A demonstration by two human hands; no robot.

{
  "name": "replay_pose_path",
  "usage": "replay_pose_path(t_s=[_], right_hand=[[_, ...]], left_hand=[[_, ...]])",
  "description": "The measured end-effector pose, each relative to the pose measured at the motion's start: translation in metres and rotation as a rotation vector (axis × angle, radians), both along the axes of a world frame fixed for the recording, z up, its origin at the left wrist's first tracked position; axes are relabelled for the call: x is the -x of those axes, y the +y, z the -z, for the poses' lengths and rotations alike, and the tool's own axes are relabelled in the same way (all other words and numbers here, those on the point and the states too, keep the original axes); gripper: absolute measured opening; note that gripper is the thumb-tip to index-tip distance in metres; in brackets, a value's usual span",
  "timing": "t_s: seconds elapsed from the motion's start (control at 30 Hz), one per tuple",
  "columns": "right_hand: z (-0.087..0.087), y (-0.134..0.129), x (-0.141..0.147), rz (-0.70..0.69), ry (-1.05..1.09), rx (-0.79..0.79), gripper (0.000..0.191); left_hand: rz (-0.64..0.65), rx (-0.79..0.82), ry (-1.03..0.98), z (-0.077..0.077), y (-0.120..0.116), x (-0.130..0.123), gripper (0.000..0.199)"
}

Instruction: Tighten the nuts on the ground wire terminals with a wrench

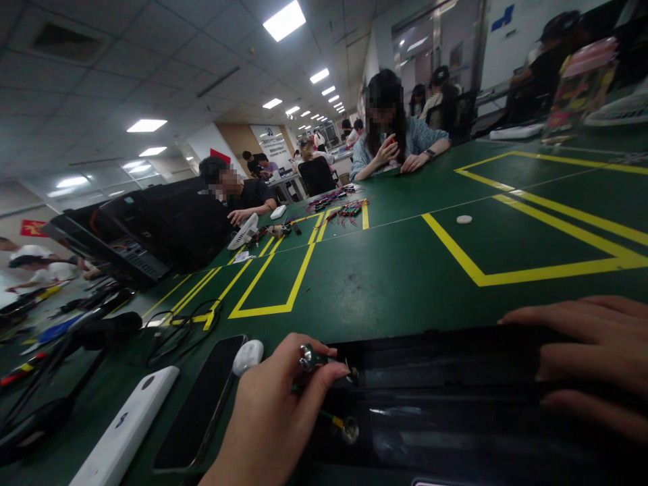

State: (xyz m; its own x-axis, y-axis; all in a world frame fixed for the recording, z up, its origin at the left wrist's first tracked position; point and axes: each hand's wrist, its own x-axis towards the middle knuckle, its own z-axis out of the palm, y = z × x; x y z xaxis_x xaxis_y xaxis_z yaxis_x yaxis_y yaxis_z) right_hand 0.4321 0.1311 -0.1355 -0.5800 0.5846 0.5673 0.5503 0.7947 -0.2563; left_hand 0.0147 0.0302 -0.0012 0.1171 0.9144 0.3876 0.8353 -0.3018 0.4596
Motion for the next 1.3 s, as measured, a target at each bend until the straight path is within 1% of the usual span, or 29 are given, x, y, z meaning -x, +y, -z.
replay_pose_path(t_s=[0.1, 0.23, 0.53, 0.73, 0.9, 1.1, 1.2, 1.3], right_hand=[[-0.001, -0.001, -0.001, 0.005, -0.003, -0.001, 0.065], [-0.002, -0.002, -0.001, 0.008, -0.005, 0.000, 0.065], [-0.005, -0.003, 0.000, 0.011, -0.009, -0.001, 0.065], [-0.007, -0.004, 0.001, 0.016, -0.013, -0.005, 0.066], [-0.012, -0.004, 0.000, 0.016, -0.022, -0.010, 0.066], [-0.025, -0.008, -0.004, 0.007, -0.064, -0.025, 0.066], [-0.036, -0.011, -0.006, -0.009, -0.106, -0.042, 0.064], [-0.049, -0.014, -0.006, -0.039, -0.169, -0.064, 0.055]], left_hand=[[0.010, -0.009, 0.057, 0.000, -0.001, 0.002, 0.005], [0.008, -0.014, 0.082, 0.001, -0.003, 0.002, 0.004], [0.026, 0.009, 0.067, 0.002, 0.001, -0.001, 0.007], [0.044, -0.026, 0.052, 0.000, 0.002, -0.004, 0.008], [0.034, -0.076, 0.037, -0.004, 0.005, -0.013, 0.015], [0.001, -0.058, 0.057, -0.002, 0.006, -0.012, 0.014], [0.009, -0.052, 0.066, -0.001, 0.006, -0.012, 0.014], [0.016, -0.084, 0.064, -0.001, 0.006, -0.015, 0.015]])
